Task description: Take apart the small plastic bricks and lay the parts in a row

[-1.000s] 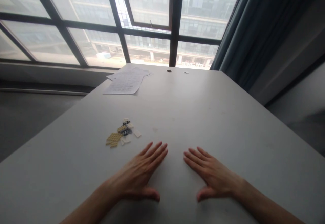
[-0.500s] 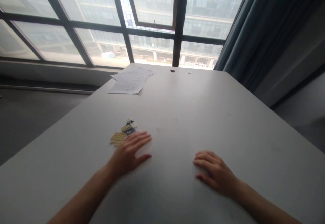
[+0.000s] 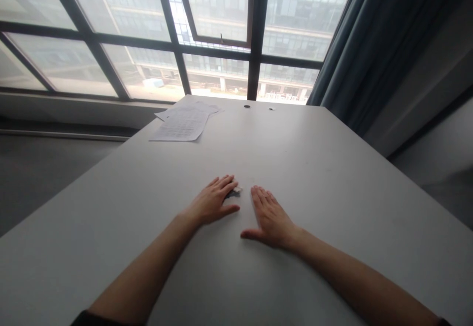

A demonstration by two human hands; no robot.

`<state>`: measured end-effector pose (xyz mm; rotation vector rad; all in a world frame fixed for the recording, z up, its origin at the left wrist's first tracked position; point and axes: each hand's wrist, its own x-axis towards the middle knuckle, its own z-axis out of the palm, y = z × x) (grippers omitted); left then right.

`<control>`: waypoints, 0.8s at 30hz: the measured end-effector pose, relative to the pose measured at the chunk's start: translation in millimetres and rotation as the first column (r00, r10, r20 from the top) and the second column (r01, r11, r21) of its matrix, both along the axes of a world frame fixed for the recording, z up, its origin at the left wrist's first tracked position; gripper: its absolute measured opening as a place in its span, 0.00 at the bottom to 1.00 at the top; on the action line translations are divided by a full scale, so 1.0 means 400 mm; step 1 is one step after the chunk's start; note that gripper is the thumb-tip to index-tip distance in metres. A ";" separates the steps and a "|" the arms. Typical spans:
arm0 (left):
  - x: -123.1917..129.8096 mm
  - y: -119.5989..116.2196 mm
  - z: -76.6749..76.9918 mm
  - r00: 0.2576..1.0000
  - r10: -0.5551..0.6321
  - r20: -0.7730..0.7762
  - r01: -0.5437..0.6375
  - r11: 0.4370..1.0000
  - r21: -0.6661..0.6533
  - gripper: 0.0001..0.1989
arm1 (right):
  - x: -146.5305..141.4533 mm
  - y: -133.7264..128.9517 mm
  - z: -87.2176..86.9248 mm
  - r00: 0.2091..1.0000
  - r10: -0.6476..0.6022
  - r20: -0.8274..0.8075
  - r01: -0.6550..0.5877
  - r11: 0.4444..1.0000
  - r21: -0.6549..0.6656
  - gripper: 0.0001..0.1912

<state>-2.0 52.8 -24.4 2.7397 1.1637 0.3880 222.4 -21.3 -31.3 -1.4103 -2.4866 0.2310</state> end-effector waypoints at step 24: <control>-0.015 -0.022 0.009 0.973 0.157 0.168 -0.176 0.979 0.106 0.18 | 0.039 0.121 0.017 0.983 -0.064 -0.171 0.092 0.982 0.162 0.30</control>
